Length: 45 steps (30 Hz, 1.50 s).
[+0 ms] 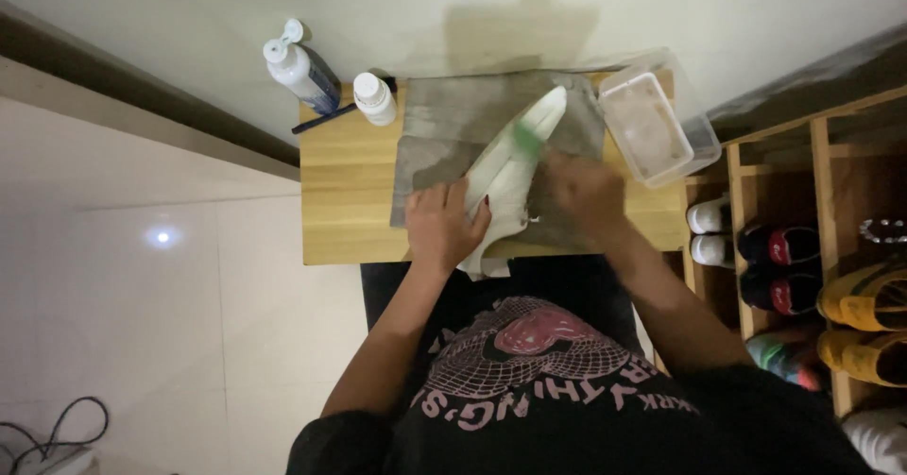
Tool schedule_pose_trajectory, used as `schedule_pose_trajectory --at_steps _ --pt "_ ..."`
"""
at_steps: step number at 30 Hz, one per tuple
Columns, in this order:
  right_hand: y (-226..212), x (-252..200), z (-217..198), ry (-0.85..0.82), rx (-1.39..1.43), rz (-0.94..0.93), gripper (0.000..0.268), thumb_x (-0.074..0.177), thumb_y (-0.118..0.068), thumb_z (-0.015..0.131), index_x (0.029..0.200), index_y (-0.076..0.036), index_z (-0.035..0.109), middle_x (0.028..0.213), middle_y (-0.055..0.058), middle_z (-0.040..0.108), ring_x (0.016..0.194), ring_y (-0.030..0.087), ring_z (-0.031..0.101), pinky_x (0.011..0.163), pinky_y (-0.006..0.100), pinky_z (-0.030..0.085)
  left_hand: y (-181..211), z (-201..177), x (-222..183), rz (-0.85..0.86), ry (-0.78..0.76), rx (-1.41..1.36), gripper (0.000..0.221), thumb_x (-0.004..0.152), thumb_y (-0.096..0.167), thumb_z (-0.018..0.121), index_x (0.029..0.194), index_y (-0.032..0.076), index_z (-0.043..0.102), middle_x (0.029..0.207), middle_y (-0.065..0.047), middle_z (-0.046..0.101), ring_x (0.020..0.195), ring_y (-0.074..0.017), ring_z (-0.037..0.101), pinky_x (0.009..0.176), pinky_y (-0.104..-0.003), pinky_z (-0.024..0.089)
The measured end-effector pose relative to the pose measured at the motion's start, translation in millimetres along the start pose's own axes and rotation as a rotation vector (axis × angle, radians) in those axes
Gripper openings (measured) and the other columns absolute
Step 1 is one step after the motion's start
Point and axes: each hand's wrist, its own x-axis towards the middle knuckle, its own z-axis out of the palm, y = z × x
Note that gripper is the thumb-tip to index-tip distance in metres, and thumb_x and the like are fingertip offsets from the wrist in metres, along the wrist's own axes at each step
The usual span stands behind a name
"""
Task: Cleaning a white sneaker using a brush and cleaning solution at a workstation.
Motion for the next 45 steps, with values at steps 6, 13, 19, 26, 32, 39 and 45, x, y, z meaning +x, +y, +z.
schedule_pose_trajectory --at_steps 6,13,19,26,32,39,45 --pt "-23 3 -14 0.015 0.07 0.104 0.018 0.098 -0.012 0.063 0.106 -0.013 0.078 0.065 0.01 0.058 0.052 0.031 0.056 0.052 0.034 0.045 1 -1 0 -0.029 -0.01 -0.016 0.033 0.078 0.038 0.076 0.095 0.01 0.075 0.069 -0.007 0.059 0.063 -0.0247 0.065 0.075 -0.035 0.051" --pt "-8 -18 5 0.082 0.083 0.104 0.028 0.099 -0.011 0.071 0.072 -0.012 0.065 0.058 0.008 0.054 0.051 0.031 0.056 0.051 0.036 0.046 0 -2 1 -0.033 -0.039 -0.024 0.033 0.078 0.036 0.076 0.097 0.009 0.076 0.07 -0.007 0.061 0.065 -0.0259 0.067 0.071 -0.036 0.051" --pt "15 -7 -11 0.053 0.009 0.076 0.023 0.097 -0.015 0.073 0.074 -0.011 0.072 0.058 0.007 0.053 0.05 0.03 0.055 0.05 0.037 0.045 -2 5 -2 -0.027 -0.014 -0.015 0.033 0.076 0.038 0.074 0.095 0.011 0.074 0.07 -0.008 0.058 0.064 -0.0278 0.065 0.069 -0.038 0.05" --pt "-19 1 -27 -0.037 0.089 -0.057 0.007 0.091 -0.018 0.075 0.085 -0.016 0.077 0.056 0.007 0.053 0.048 0.029 0.055 0.05 0.042 0.045 3 -3 2 -0.028 -0.013 -0.005 0.033 0.075 0.036 0.077 0.096 0.01 0.074 0.068 -0.008 0.059 0.063 -0.0264 0.064 0.069 -0.036 0.05" --pt "-26 10 -8 0.066 0.213 0.035 0.043 0.102 -0.025 0.07 0.062 -0.018 0.056 0.055 0.002 0.048 0.048 0.023 0.049 0.052 0.03 0.042 1 -2 2 -0.001 -0.009 0.007 0.034 0.076 0.039 0.074 0.094 0.01 0.072 0.068 -0.009 0.058 0.064 -0.029 0.065 0.066 -0.038 0.049" --pt "-26 21 -8 0.085 -0.007 0.065 0.003 0.093 -0.023 0.079 0.093 -0.02 0.079 0.064 0.005 0.063 0.058 0.027 0.064 0.056 0.039 0.052 4 -2 -3 -0.028 -0.031 0.017 0.033 0.074 0.037 0.075 0.094 0.011 0.071 0.068 -0.008 0.058 0.063 -0.0289 0.065 0.063 -0.038 0.049" --pt "11 12 1 0.137 -0.013 0.03 0.018 0.092 -0.016 0.075 0.075 -0.018 0.07 0.064 0.006 0.061 0.056 0.029 0.061 0.056 0.037 0.05 5 -8 3 -0.033 -0.048 -0.015 0.033 0.075 0.035 0.075 0.094 0.01 0.07 0.067 -0.009 0.057 0.061 -0.03 0.066 0.063 -0.038 0.05"
